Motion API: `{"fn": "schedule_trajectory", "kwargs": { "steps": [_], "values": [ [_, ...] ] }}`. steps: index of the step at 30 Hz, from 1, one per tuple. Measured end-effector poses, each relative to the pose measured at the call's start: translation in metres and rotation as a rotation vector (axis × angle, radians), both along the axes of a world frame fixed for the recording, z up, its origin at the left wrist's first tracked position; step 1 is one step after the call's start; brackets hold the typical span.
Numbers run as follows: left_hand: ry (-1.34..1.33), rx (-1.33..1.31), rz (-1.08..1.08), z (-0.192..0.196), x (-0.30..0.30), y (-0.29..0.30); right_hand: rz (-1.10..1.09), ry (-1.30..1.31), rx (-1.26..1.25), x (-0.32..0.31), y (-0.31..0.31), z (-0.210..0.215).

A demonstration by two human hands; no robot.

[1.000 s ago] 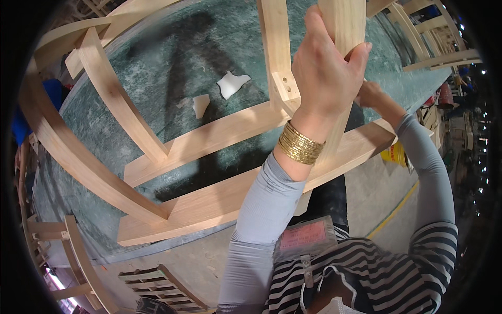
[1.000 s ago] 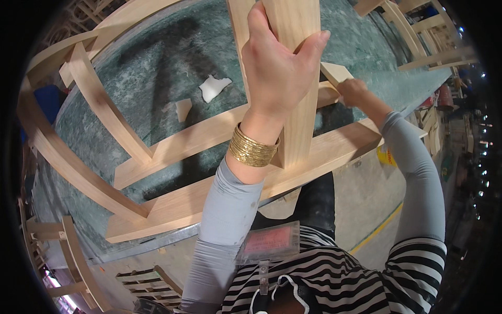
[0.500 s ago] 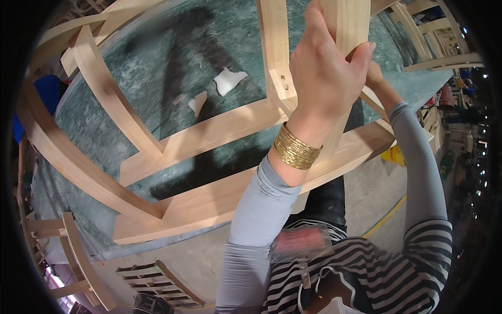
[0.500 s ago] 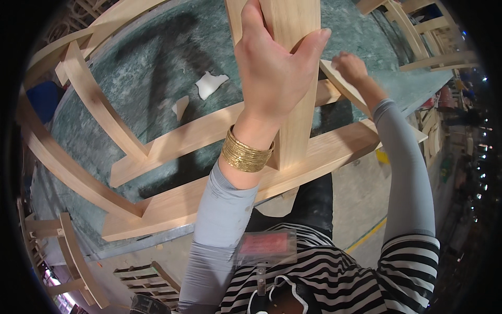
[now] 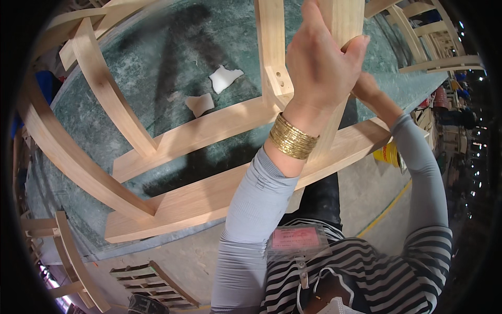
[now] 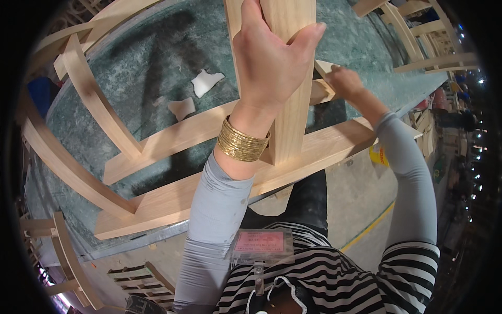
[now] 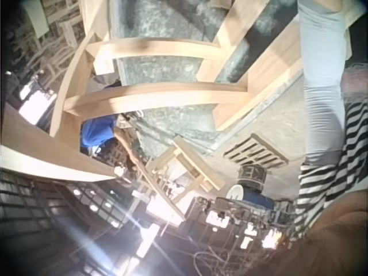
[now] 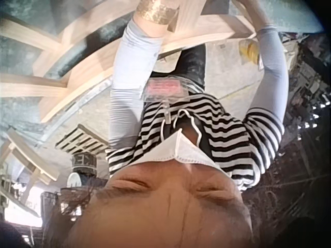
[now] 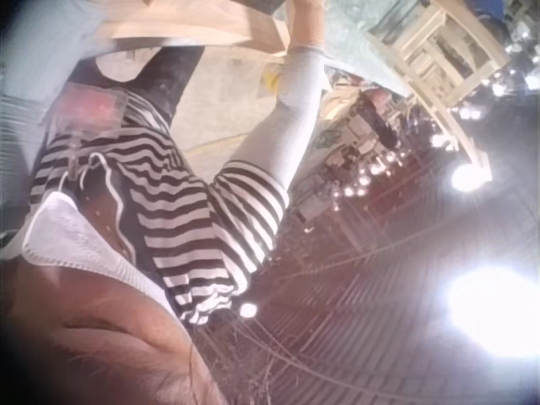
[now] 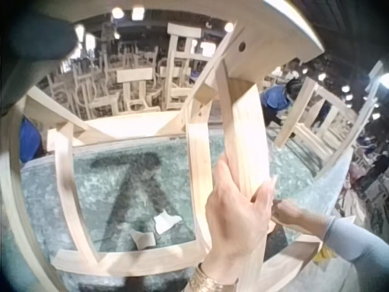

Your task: The person sands the wooden frame of a chair using a sanding block. They systematically rub the block along the edges and surfaces of the chair legs and seat frame, frequently repositioning the chair to access different angles. The task involves repetitive manual sanding to smooth the wood.

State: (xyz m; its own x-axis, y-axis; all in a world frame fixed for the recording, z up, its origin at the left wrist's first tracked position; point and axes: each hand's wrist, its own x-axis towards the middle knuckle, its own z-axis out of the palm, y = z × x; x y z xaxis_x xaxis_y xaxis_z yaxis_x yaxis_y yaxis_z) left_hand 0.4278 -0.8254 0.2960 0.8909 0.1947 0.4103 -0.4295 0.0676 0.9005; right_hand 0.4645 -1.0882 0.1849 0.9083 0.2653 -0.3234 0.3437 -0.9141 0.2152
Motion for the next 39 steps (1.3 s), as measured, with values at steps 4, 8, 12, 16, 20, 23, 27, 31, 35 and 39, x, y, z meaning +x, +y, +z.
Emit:
{"fn": "schedule_trajectory", "kwargs": {
  "steps": [4, 8, 12, 16, 20, 23, 27, 31, 35, 39],
  "values": [
    [0.072, -0.088, -0.081, 0.006, -0.004, -0.004, 0.0, 0.065, -0.32, -0.027, -0.023, -0.021],
    [0.031, -0.027, -0.01, 0.006, 0.002, 0.006, -0.117, 0.311, -0.185, -0.015, 0.003, 0.017],
    [0.015, 0.012, 0.04, -0.002, 0.004, 0.006, -0.05, 0.307, -0.203, 0.002, 0.007, 0.013],
    [0.008, -0.021, 0.018, -0.001, 0.004, -0.005, 0.112, 0.092, -0.233, 0.004, -0.049, -0.048],
    [-0.043, 0.022, 0.096, -0.007, 0.006, -0.004, 0.011, 0.044, -0.078, 0.031, -0.029, -0.052],
    [-0.03, -0.006, 0.059, -0.004, 0.006, -0.003, -0.151, -0.04, -0.134, 0.032, -0.03, -0.039],
    [0.072, -0.152, -0.078, 0.007, 0.002, 0.0, -0.242, -0.263, 0.076, 0.057, 0.0, 0.004],
    [-0.035, -0.101, -0.021, 0.001, 0.005, -0.004, -0.032, -0.223, 0.212, 0.036, 0.001, -0.021],
    [-0.062, -0.022, 0.041, -0.001, 0.002, -0.008, -0.014, 0.218, -0.184, 0.002, -0.026, -0.023],
    [-0.044, -0.004, 0.04, -0.001, 0.003, -0.003, -0.054, 0.463, -0.287, -0.005, -0.006, 0.043]
  ]
}}
